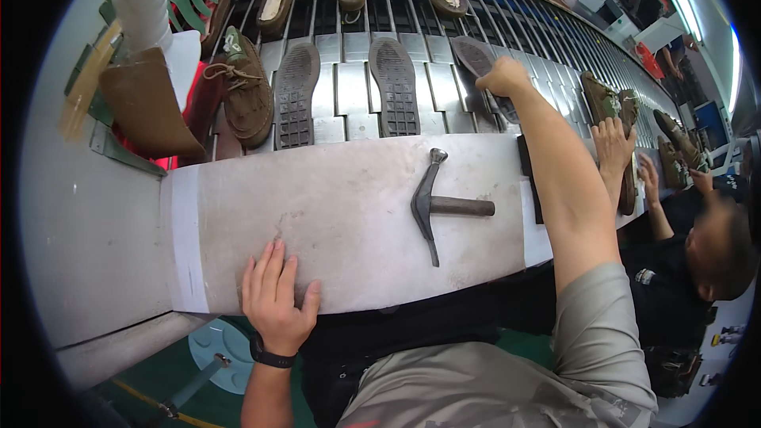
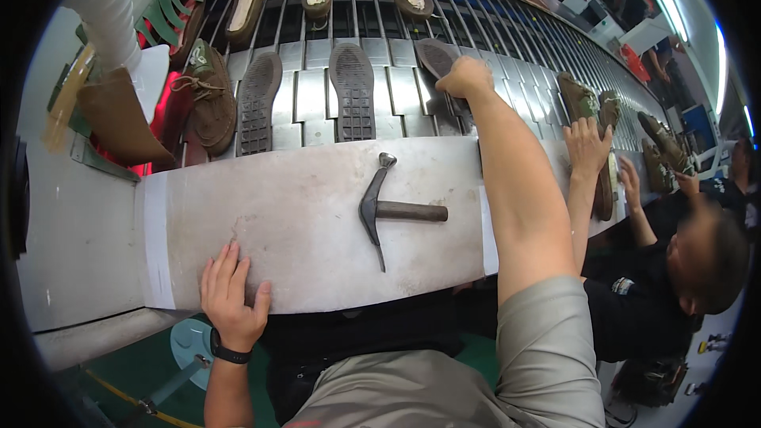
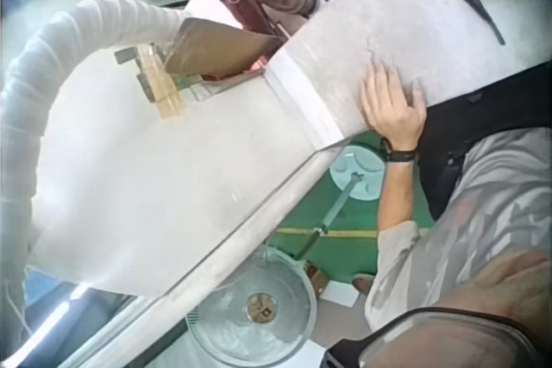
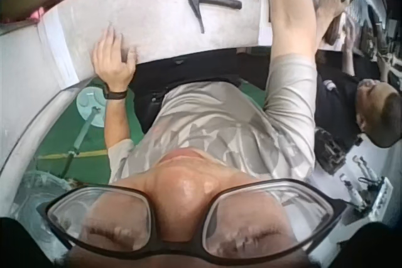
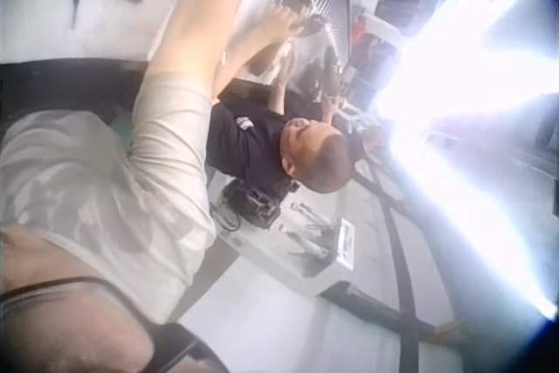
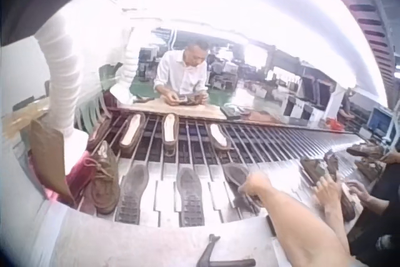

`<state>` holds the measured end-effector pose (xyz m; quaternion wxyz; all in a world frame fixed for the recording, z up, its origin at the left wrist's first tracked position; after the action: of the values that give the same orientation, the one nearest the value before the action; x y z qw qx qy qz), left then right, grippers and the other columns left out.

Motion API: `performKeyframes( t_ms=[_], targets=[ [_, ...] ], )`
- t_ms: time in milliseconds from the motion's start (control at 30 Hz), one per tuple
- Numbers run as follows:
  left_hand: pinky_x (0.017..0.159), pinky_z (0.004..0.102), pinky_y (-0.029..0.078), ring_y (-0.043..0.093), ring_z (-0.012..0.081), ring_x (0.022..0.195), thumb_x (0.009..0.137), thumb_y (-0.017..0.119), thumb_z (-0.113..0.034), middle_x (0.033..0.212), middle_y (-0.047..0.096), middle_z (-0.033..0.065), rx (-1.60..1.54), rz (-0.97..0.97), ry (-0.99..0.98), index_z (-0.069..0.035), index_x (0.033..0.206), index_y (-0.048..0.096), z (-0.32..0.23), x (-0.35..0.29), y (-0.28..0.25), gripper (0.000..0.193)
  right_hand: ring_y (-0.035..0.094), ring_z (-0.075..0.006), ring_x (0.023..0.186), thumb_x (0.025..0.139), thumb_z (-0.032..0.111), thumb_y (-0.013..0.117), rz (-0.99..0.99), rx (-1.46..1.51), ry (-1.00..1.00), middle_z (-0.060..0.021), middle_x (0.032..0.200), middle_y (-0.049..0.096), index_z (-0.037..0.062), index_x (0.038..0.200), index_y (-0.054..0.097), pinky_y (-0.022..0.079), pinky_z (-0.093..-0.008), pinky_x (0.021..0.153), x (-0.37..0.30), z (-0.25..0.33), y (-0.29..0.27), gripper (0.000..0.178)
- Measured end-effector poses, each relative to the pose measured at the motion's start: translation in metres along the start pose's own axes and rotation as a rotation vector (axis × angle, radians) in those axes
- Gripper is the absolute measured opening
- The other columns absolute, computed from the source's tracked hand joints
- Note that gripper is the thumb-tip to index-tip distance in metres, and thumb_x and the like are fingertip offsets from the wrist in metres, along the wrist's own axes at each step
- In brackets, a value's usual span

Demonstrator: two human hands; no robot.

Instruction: The person assembles shoes by taking shoe uppers and soles from a conveyor, attaching the soles to the uppers by hand, and tapping the edges with a hammer.

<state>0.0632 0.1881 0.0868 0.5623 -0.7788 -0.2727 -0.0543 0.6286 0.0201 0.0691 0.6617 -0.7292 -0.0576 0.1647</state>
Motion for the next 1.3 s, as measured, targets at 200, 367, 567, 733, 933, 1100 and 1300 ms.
performKeyframes(
  t_ms=[200,367,567,733,933,1100,1300],
  targets=[
    [0.110,0.0601,0.046,0.064,0.0458,0.127,0.083,0.074,-0.019,0.135,0.069,0.0259,0.052,-0.004,0.013,0.006,0.114,0.071,0.005,0.006,0.000,0.040,0.063,-0.0411,0.130,0.075,0.043,0.087,-0.449,0.273,0.198,-0.0305,0.135,0.064,-0.0109,0.140,0.052,0.052,-0.0441,0.110,0.044,-0.057,-0.086,0.091],
    [0.107,0.0569,0.049,0.066,0.0435,0.124,0.085,0.074,-0.020,0.131,0.070,0.0256,0.096,0.046,0.011,0.005,0.118,0.069,0.002,0.006,-0.003,0.041,0.063,-0.0442,0.127,0.074,0.047,0.086,-0.732,0.345,-0.039,-0.0313,0.133,0.063,-0.0104,0.132,0.052,0.052,-0.0473,0.108,0.115,-0.005,-0.129,0.088],
    [0.098,0.0527,0.054,0.071,0.0418,0.112,0.095,0.068,-0.032,0.127,0.074,0.0230,0.098,-0.014,-0.040,-0.001,0.118,0.072,0.001,0.011,-0.009,0.039,0.057,-0.0418,0.138,0.076,0.059,0.087,-0.178,0.060,0.011,-0.0256,0.152,0.053,-0.0016,0.161,0.029,0.046,-0.0574,0.113,0.177,0.116,-0.042,0.120],
    [0.098,0.0528,0.054,0.070,0.0419,0.112,0.094,0.069,-0.031,0.127,0.074,0.0223,0.092,-0.043,-0.015,-0.002,0.117,0.072,-0.002,0.015,-0.016,0.038,0.057,-0.0389,0.136,0.077,0.049,0.088,-0.329,0.167,0.143,-0.0256,0.148,0.055,-0.0001,0.161,0.031,0.046,-0.0552,0.111,0.157,0.103,-0.046,0.113],
    [0.102,0.0528,0.052,0.067,0.0399,0.116,0.091,0.073,-0.028,0.128,0.073,0.0185,0.092,-0.094,0.011,-0.003,0.118,0.073,-0.003,0.009,-0.019,0.037,0.064,-0.0375,0.129,0.076,0.045,0.088,-0.228,0.339,0.127,-0.0220,0.137,0.065,0.0030,0.142,0.051,0.050,-0.0517,0.109,0.063,0.088,-0.078,0.087],
    [0.110,0.0546,0.046,0.065,0.0451,0.121,0.083,0.071,-0.015,0.130,0.069,0.0257,-0.009,-0.111,-0.026,0.006,0.117,0.069,0.003,0.002,-0.018,0.040,0.070,-0.0383,0.118,0.076,0.049,0.087,-0.370,0.837,-0.029,-0.0275,0.126,0.069,-0.0072,0.138,0.049,0.055,-0.0418,0.102,-0.045,0.103,-0.111,0.092],
    [0.122,0.0583,0.033,0.046,0.0478,0.146,0.076,0.083,-0.013,0.156,0.049,0.0281,-0.230,-0.291,-0.009,-0.001,0.155,0.043,-0.001,0.005,-0.059,0.089,0.069,-0.0198,0.090,0.101,0.058,0.066,0.578,1.763,-0.317,-0.0125,0.115,0.072,-0.0081,0.135,0.058,0.056,-0.0325,0.085,-0.286,0.202,-0.028,0.075]
  ],
)
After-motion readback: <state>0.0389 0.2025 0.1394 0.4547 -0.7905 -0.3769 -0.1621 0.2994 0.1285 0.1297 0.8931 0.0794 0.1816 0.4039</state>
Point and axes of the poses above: each hand's wrist, its own x-axis towards the middle knuckle, its own y-axis out of the palm, z = x × y, the point moved 10 cm from there along x, towards the middle knuckle
